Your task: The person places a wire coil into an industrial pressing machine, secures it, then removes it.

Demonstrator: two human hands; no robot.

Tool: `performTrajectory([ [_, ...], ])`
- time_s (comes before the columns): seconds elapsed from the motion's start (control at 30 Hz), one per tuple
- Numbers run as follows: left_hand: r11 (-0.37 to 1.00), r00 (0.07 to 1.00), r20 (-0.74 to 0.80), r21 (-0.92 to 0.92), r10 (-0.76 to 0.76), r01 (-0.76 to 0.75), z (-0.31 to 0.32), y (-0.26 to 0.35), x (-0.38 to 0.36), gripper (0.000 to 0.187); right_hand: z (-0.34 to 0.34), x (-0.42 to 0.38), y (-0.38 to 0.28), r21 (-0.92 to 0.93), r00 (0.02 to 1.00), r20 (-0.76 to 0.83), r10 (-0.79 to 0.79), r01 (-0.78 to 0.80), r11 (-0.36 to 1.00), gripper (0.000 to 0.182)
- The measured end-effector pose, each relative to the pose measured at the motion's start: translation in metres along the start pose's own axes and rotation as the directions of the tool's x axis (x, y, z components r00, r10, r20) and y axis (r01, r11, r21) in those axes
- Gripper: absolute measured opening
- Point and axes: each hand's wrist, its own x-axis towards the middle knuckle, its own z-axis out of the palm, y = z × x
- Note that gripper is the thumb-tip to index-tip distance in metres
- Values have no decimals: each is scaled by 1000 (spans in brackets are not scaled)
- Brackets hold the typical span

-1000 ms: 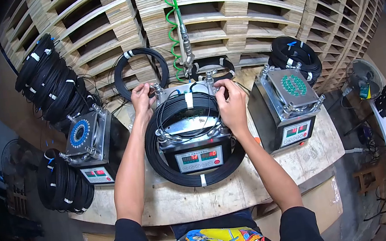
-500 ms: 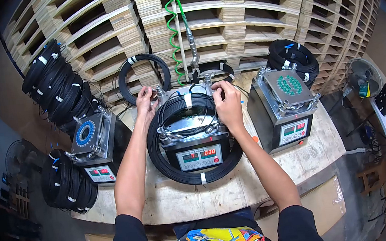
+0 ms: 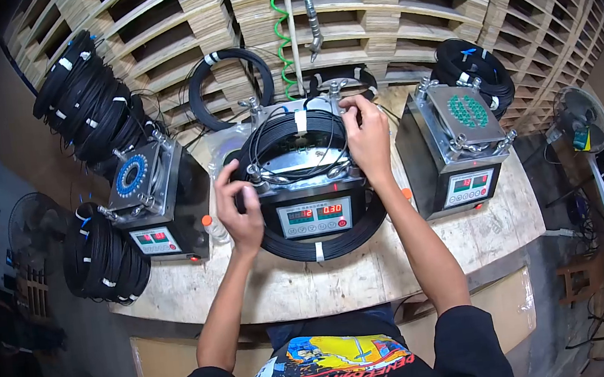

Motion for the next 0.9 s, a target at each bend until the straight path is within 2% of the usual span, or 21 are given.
performTrajectory([
  [0.07,974,978,122,132,167,-182,2,0,-3,21,0,-4,7,18,999,-15,-42,42,999,18],
  [0.1,948,958,221,217,185,-233,1,6,2,31,-2,-7,8,17,999,-12,-41,41,999,18],
  [0.13,949,958,222,216,181,-229,1,8,3,31,-4,-12,10,51,999,-18,-45,46,998,19],
  [0.2,897,926,326,327,188,-297,1,9,5,36,-8,-24,11,81,999,-27,-46,48,996,19],
  [0.27,909,935,311,315,172,-272,3,7,4,33,-10,-41,8,-73,989,-87,-123,117,990,22],
  [0.33,981,979,142,104,146,-162,4,-3,-5,29,-13,-56,8,-66,992,-81,-92,87,994,25],
  [0.37,991,994,62,84,95,-100,4,-5,-11,26,-13,-61,10,-58,995,-89,-54,49,997,26],
  [0.4,987,996,22,137,86,-88,4,-6,-12,23,-13,-63,12,-51,995,-99,-13,8,999,27],
  [0.47,993,999,-31,113,40,-37,7,-8,-22,25,-13,-66,11,-76,996,-84,-27,21,997,28],
  [0.57,990,999,-48,140,16,-9,6,-8,-22,24,-12,-66,14,-74,993,-102,-67,60,995,29],
  [0.63,985,995,-100,174,-5,22,6,-8,-21,20,-11,-65,20,-153,982,-113,-148,130,980,31],
  [0.73,971,991,-116,219,-70,94,5,-12,-25,17,-10,-67,16,-82,989,-130,-73,62,995,30],
  [0.8,970,993,-101,231,-55,78,6,-13,-25,15,-10,-67,16,-75,988,-133,-73,64,995,29],
  [0.87,966,975,-172,194,-140,173,8,-13,-23,16,-9,-66,17,-63,988,-136,-77,69,996,28],
  [0.9,967,979,-170,211,-109,145,8,-15,-23,16,-9,-66,18,-60,987,-138,-81,74,995,27],
])
